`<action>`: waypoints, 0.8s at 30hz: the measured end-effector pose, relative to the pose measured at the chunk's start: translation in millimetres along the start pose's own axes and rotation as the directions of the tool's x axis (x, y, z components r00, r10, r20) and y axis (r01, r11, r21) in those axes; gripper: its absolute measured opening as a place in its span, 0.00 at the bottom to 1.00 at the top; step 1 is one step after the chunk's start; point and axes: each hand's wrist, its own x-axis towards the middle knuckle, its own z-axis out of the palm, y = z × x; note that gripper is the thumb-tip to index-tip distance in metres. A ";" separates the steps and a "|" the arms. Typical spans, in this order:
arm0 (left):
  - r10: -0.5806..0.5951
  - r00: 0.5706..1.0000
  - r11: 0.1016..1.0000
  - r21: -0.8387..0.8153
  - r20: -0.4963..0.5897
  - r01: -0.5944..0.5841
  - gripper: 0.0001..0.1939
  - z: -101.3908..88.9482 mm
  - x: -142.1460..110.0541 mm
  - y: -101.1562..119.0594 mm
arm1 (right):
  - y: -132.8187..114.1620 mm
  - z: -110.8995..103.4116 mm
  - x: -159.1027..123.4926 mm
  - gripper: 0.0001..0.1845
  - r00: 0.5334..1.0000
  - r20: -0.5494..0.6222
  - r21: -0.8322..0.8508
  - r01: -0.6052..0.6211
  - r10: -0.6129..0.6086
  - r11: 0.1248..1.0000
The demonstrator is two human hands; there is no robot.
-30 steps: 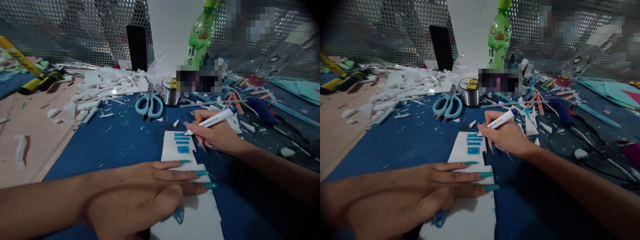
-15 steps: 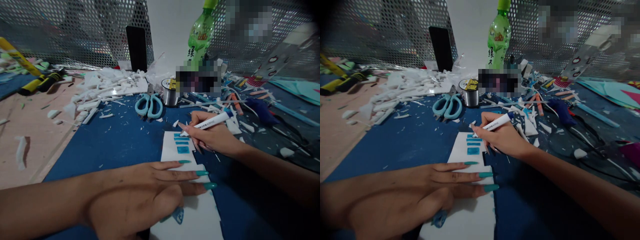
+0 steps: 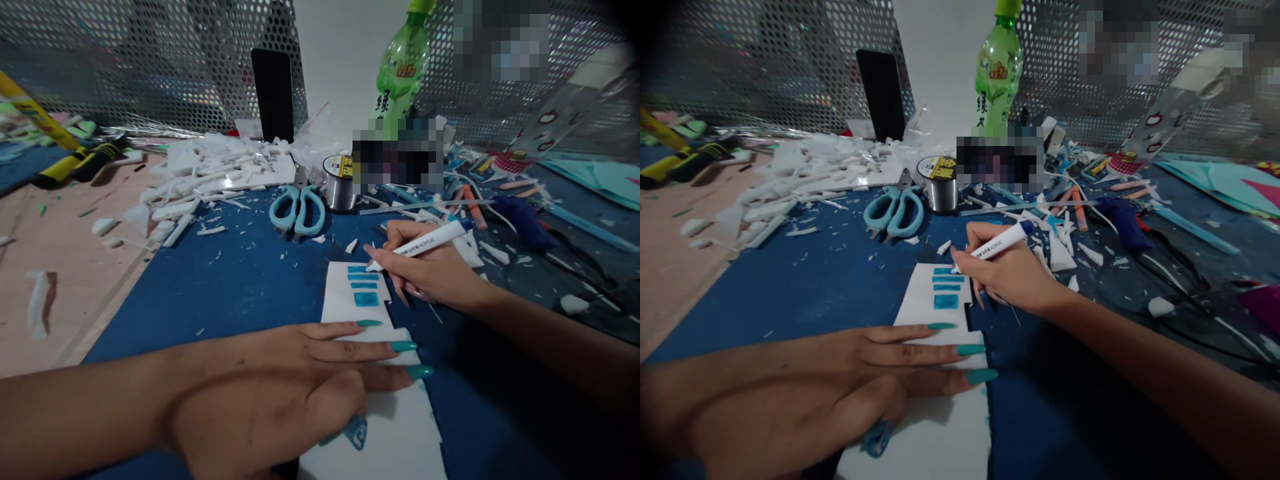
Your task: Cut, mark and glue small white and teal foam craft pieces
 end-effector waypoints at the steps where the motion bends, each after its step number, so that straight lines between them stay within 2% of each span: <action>1: -0.003 1.000 1.000 -0.002 0.005 0.003 0.36 0.6 -0.1 0.1 | 0.2 -0.3 0.0 0.17 1.000 -0.001 0.002 0.001 -0.001 1.000; 7: -0.017 1.000 1.000 -0.008 -0.007 0.017 0.37 1.9 -0.8 1.8 | 1.8 -1.1 -0.6 0.17 1.000 -0.021 -0.011 0.018 -0.018 1.000; 13: -0.009 0.999 1.000 0.008 0.043 0.008 0.36 -0.3 -1.0 0.5 | 0.7 -0.7 -0.6 0.18 0.998 -0.056 -0.009 0.011 -0.012 1.000; 20: -0.026 1.000 0.999 -0.022 0.009 0.026 0.37 3.7 -2.2 1.5 | 4.8 -3.0 -0.7 0.19 0.993 -0.098 -0.072 0.054 -0.061 0.996; 24: -0.016 1.000 0.999 -0.028 0.003 0.016 0.37 1.4 -2.3 0.2 | 5.3 -1.2 -2.3 0.18 0.991 -0.126 0.004 0.055 -0.054 0.998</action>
